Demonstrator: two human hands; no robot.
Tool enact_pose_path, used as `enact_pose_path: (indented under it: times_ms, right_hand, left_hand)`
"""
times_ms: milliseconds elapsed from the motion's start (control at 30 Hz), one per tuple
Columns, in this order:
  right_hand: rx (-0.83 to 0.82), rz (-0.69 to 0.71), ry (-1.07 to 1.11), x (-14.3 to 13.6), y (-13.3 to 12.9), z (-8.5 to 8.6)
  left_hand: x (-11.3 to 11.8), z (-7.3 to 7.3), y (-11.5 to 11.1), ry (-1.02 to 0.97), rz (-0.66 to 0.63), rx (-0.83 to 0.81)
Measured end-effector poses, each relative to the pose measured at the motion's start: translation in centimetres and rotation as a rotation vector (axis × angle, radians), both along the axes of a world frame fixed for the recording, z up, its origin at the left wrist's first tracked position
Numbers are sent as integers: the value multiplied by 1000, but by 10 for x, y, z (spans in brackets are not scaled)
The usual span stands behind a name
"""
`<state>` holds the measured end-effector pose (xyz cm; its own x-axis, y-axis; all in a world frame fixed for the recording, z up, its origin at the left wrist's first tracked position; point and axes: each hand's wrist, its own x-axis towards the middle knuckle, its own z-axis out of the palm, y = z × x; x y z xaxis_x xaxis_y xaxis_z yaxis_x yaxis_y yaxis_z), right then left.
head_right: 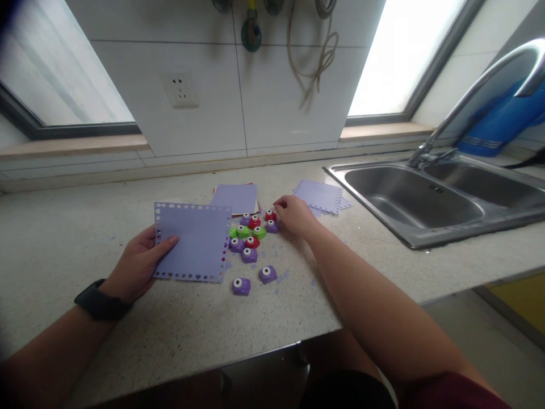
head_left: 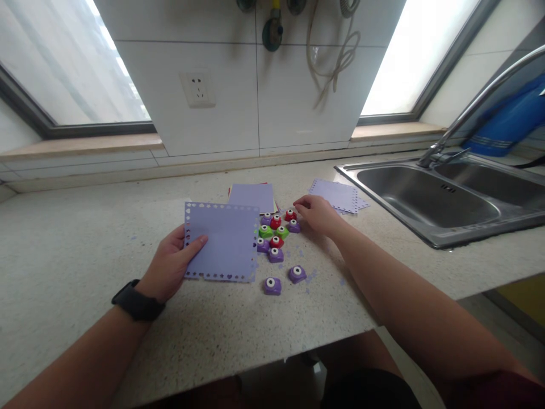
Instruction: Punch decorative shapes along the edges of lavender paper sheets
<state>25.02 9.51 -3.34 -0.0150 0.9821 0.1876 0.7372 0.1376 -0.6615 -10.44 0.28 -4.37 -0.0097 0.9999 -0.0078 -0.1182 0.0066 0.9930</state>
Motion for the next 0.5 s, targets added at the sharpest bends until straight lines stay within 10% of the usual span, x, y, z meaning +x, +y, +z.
enact_pose_path:
  times_ms: [500]
  right_hand:
    - [74,52,83,-4,-4,4]
  left_hand:
    - [2,3,0,26,39,13]
